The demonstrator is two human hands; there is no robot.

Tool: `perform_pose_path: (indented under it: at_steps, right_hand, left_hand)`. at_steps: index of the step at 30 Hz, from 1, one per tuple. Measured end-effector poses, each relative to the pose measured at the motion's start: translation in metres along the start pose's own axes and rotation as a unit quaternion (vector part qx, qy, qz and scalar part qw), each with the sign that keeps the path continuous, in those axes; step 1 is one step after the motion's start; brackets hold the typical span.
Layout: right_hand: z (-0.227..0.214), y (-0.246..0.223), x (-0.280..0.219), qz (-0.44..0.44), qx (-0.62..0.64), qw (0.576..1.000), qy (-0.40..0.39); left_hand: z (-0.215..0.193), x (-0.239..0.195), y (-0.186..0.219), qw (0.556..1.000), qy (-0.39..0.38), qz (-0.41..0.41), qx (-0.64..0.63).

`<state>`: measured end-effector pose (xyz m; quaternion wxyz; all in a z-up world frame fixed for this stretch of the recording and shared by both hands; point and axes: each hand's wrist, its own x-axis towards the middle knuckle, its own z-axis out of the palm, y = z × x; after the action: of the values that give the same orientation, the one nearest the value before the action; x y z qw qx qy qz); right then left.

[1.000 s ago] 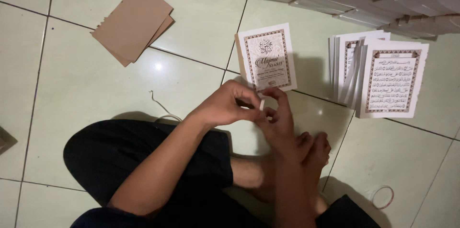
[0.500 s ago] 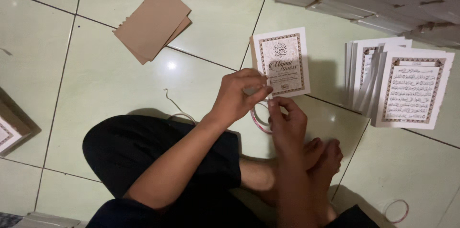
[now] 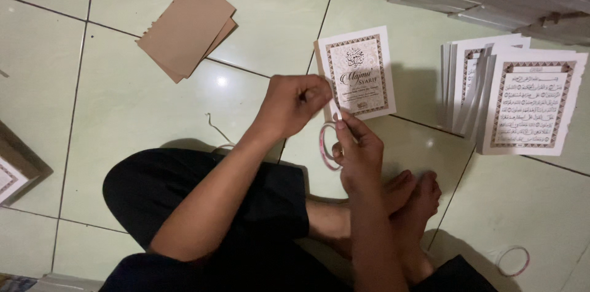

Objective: The person sits on the floor and tapes the spines of small books using a roll of tape. They pick up a book, apply tape to the spine, and place it on a stack. The person handles the books and tape by hand.

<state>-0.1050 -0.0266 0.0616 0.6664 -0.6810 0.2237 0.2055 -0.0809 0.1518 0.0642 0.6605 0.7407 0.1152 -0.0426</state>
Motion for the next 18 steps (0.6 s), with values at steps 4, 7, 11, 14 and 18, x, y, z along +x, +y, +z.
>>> perform_pose_path:
  at_steps: [4,7,11,14,18]
  right_hand:
    - [0.0,0.0,-0.005,0.03,0.054,0.998,-0.023]
    - [-0.007,0.015,-0.007,0.038,0.024,0.999,-0.01]
    - [-0.007,0.022,-0.01,0.086,-0.026,0.994,0.068]
    - [-0.005,0.021,-0.008,0.104,-0.028,0.991,0.075]
    - [-0.009,0.038,-0.001,0.087,-0.05,0.991,0.091]
  left_hand:
    - [-0.012,0.026,0.01,0.998,0.013,0.049,0.031]
    - [-0.024,0.061,0.001,0.993,0.021,0.084,0.078]
    - [-0.036,0.096,-0.014,0.978,0.004,0.11,0.176]
    - [-0.038,0.112,-0.029,0.969,0.025,0.147,0.196]
    - [-0.032,0.115,-0.033,0.982,0.033,0.073,0.171]
